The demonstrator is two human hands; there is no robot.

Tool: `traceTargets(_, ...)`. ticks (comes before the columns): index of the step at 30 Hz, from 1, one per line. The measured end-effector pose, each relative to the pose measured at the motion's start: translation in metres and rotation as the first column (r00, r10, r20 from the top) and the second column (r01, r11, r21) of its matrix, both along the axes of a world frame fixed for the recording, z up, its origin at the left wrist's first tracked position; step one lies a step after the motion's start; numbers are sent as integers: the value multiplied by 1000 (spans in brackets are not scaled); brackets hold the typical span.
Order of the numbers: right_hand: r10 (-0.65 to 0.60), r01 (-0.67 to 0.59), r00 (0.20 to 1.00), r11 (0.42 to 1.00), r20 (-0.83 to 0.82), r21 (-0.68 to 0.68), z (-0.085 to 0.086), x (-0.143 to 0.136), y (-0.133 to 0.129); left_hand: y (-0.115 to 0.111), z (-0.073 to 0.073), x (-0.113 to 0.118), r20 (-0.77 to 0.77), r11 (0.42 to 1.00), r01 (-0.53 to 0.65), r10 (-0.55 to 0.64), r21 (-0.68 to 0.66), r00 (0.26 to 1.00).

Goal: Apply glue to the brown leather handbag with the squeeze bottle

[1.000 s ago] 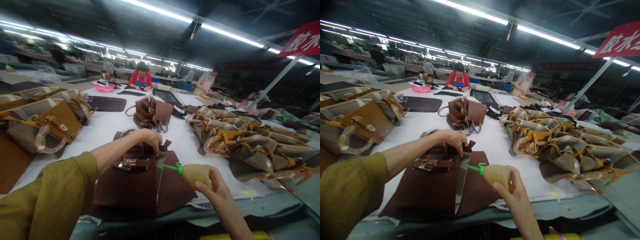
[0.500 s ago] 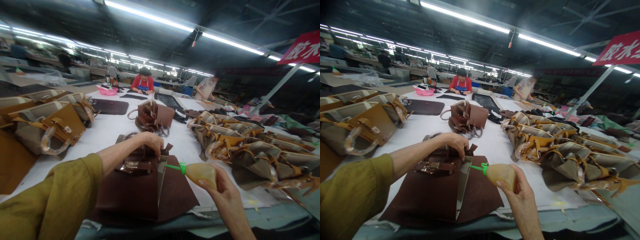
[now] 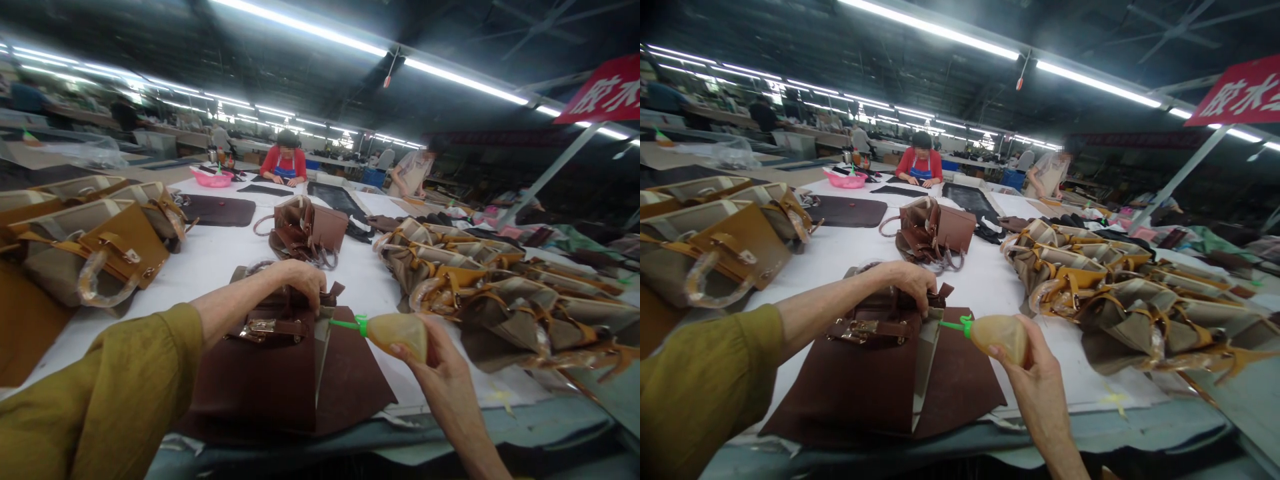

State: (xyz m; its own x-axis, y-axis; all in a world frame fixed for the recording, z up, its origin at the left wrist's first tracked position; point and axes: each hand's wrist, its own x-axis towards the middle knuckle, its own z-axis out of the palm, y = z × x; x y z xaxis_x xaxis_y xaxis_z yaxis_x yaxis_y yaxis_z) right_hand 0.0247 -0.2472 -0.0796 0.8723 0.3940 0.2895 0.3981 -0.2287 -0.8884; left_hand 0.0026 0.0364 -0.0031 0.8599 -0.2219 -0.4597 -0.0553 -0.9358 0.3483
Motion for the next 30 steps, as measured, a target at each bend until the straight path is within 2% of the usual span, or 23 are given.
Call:
traceTargets(6, 5, -5, 999, 1000, 38, 3, 1, 1, 2, 0, 0, 1, -34, 999, 1, -2, -33, 999)
traceTargets(11, 34, -29, 995, 998, 97, -53, 4, -2, 1, 1, -1, 1, -37, 999, -8, 6, -41, 999)
traceTargets(16, 66, -56, 995, 988, 70, -143, -5, -11, -7, 2, -2, 2, -50, 999, 10, -13, -50, 999)
traceTargets(22, 128, -105, 988, 968, 86, -226, -17, -20, -13, 1, -2, 2, -24, 1000, 23, -23, -1, 999)
traceTargets(26, 115, -91, 987, 976, 115, -197, -12, -19, -14, -1, -2, 1, -18, 1000, 6, -6, -6, 1000)
traceTargets(30, 53, -38, 979, 996, 199, -81, -2, -14, -8, -2, -1, 0, -21, 1000, 16, -17, -12, 1000)
